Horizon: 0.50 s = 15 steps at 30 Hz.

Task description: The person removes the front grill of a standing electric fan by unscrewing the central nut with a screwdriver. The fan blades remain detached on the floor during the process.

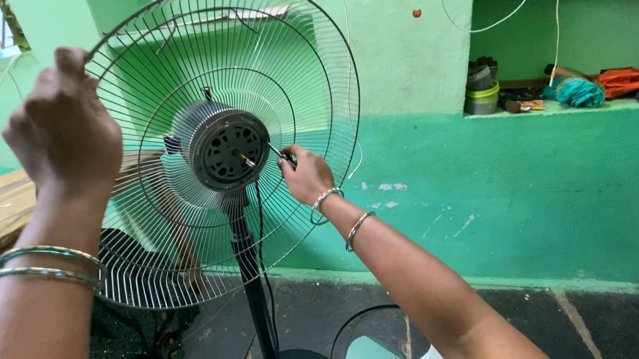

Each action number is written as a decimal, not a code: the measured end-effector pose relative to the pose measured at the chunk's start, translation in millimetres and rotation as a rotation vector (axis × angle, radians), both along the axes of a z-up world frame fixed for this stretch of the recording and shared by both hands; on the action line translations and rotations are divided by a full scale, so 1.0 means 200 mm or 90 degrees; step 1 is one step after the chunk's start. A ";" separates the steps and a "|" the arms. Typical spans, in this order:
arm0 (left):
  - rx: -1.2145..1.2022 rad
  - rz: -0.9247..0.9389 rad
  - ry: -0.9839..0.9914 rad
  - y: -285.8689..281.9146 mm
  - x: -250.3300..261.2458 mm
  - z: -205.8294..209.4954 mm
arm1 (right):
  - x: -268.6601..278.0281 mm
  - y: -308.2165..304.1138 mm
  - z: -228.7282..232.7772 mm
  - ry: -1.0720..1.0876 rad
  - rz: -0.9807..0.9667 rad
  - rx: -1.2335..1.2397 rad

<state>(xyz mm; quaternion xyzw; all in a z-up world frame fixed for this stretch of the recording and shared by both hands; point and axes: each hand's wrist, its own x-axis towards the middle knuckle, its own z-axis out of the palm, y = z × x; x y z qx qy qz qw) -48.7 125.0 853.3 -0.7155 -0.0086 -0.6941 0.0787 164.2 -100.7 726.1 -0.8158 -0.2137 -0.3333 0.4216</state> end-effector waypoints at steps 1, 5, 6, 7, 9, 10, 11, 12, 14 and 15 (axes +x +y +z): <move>0.031 0.010 -0.024 0.01 -0.01 0.01 | 0.01 0.00 0.00 0.000 0.002 -0.005; 0.026 0.034 -0.002 0.03 0.00 0.02 | 0.02 -0.02 0.02 -0.157 -0.078 -0.142; 0.022 0.028 0.002 0.04 0.00 0.03 | 0.02 -0.03 0.02 -0.210 -0.130 -0.221; 0.016 0.020 0.007 0.05 0.01 0.02 | 0.02 -0.04 0.02 -0.262 -0.183 -0.301; 0.019 0.022 0.005 0.06 0.02 0.00 | 0.02 -0.06 0.00 -0.347 -0.173 -0.324; 0.027 0.033 -0.002 0.07 0.03 0.00 | 0.02 -0.06 -0.01 -0.390 -0.167 -0.336; 0.035 0.045 -0.009 0.08 0.04 -0.01 | 0.03 -0.06 -0.02 -0.427 -0.191 -0.379; 0.030 0.052 -0.007 0.08 0.06 -0.01 | 0.03 -0.05 -0.03 -0.465 -0.214 -0.423; 0.021 0.069 0.000 0.09 0.08 -0.01 | 0.04 -0.02 -0.04 -0.553 -0.270 -0.497; 0.020 0.068 0.000 0.10 0.08 -0.02 | 0.05 -0.02 -0.05 -0.603 -0.302 -0.530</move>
